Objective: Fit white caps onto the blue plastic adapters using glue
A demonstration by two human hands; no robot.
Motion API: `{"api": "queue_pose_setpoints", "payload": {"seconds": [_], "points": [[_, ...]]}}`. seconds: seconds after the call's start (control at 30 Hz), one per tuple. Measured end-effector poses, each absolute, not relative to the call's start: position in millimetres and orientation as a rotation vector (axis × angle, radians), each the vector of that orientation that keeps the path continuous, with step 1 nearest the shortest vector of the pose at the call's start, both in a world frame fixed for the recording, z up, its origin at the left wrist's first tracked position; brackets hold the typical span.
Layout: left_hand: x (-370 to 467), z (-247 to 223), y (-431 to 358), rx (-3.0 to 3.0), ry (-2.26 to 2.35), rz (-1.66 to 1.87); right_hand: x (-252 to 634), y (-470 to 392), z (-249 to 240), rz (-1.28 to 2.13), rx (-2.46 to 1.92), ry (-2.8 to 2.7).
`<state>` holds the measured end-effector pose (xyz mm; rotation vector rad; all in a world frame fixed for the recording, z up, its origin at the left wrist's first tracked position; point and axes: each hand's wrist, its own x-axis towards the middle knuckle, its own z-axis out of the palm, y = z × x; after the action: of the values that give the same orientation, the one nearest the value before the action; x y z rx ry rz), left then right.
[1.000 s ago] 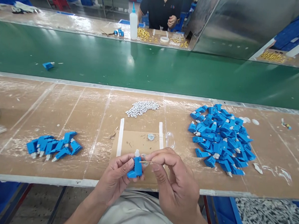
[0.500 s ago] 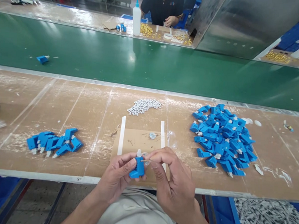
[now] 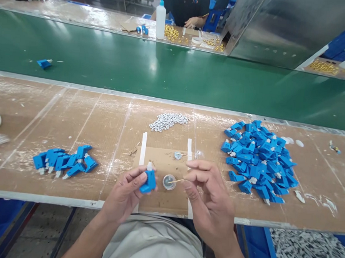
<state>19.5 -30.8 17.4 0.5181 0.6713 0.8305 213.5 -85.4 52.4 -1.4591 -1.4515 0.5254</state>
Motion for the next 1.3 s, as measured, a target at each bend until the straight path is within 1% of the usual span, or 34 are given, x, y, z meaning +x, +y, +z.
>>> {"api": "queue_pose_setpoints", "payload": {"seconds": [0.07, 0.13, 0.2, 0.27, 0.37, 0.47, 0.57, 0.67, 0.97, 1.13, 1.3], "points": [[13, 12, -25, 0.508, 0.701, 0.885, 218, -85, 45, 0.506, -1.531, -1.54], [10, 6, -22, 0.497, 0.724, 0.907, 221, -84, 36, 0.569, -1.563, -1.619], [8, 3, -20, 0.496, 0.729, 0.911, 224, -80, 29, 0.644, -1.579, -1.634], [7, 1, -21, 0.49, 0.724, 0.911, 229, -68, 25, 0.638, -1.608, -1.602], [5, 1, -21, 0.449, 0.732, 0.913, 243, -30, 23, 0.498, -1.685, -1.62], [3, -1, -19, 0.412, 0.75, 0.903, 254, 24, 19, 0.372, -1.672, -1.793], [3, -2, -17, 0.373, 0.765, 0.893, 253, 70, 11, 0.37, -1.546, -1.979], [3, -4, -16, 0.323, 0.776, 0.886, 247, 93, 0, 0.369, -1.45, -2.097], [6, -6, -15, 0.278, 0.8, 0.867, 249, 105, -15, 0.43, -1.399, -2.202], [4, -7, -17, 0.265, 0.784, 0.872, 244, 109, -9, 0.517, -1.444, -2.203], [1, -8, -18, 0.295, 0.727, 0.88, 242, 100, 6, 0.683, -1.469, -2.024]]}}
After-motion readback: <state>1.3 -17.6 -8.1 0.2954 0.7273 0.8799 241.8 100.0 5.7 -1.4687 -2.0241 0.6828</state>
